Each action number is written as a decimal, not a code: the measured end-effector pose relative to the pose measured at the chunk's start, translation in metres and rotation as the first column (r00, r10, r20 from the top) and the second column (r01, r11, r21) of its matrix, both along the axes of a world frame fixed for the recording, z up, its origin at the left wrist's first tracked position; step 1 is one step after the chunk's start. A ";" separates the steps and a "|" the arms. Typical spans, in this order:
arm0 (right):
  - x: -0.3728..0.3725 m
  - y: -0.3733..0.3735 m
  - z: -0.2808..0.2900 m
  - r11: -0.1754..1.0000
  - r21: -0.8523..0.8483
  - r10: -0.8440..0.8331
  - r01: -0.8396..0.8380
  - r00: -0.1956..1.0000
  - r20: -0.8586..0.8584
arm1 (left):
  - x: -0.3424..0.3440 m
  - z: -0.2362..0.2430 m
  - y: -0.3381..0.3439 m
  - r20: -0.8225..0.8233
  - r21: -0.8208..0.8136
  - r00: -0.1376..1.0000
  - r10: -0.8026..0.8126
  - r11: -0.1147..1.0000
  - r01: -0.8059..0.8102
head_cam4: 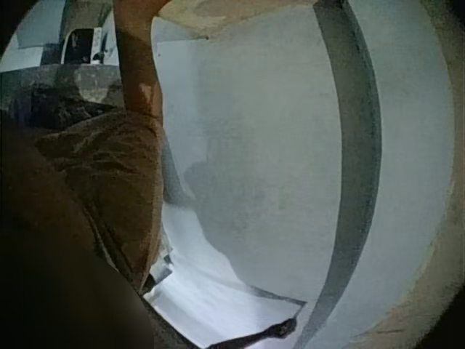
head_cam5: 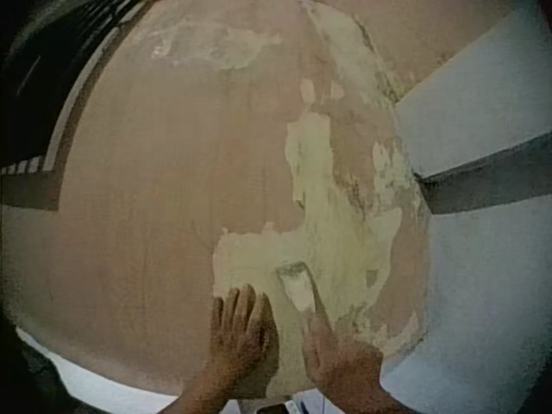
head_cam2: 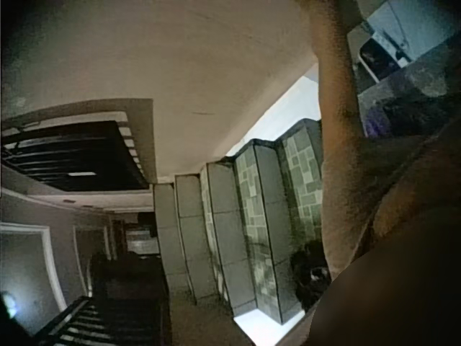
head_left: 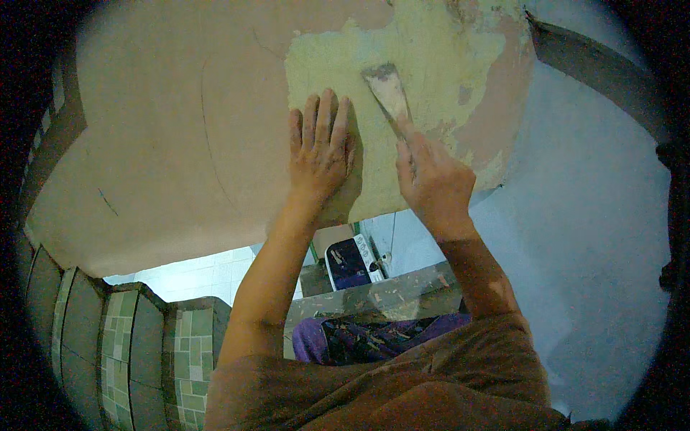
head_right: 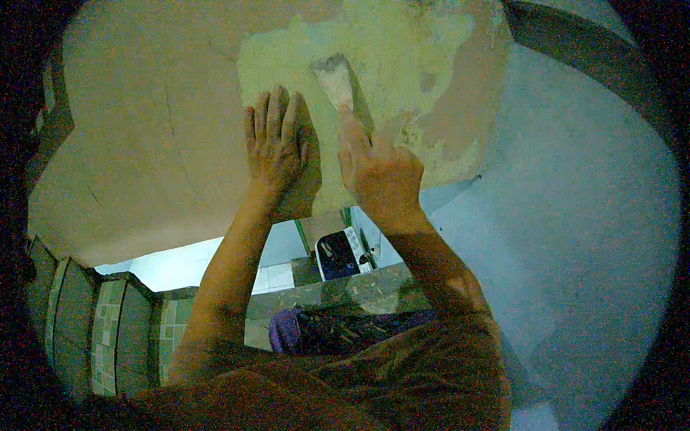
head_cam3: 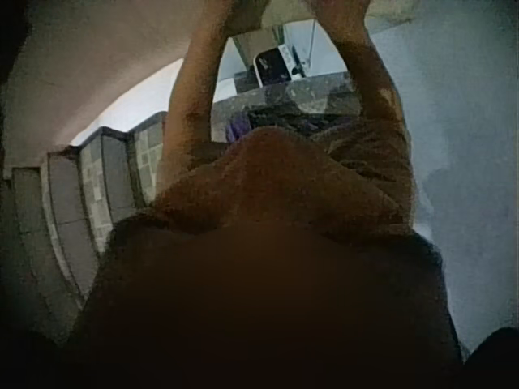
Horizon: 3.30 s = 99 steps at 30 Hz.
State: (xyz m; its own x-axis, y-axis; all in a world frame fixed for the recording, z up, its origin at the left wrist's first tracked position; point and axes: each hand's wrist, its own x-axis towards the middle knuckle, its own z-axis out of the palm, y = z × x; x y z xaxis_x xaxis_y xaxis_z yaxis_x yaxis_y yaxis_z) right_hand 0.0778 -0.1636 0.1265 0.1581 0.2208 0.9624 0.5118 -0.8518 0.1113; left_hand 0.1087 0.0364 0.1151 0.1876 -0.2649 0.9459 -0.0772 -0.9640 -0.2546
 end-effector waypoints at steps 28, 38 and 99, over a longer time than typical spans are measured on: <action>-0.004 0.014 -0.030 1.000 -0.002 -0.010 0.010 0.988 -0.151 | -0.018 0.007 -0.089 0.410 -0.864 0.010 -0.912 -0.385 0.325; 0.002 0.019 -0.029 0.990 0.085 0.127 -0.117 0.984 -0.124 | -0.007 0.020 -0.082 0.096 -0.930 0.440 -0.893 0.077 0.359; -0.039 0.059 -0.204 0.405 0.837 0.914 -0.368 0.187 -0.360 | -0.037 -0.122 -0.048 -0.095 -0.634 0.916 -0.390 0.733 0.246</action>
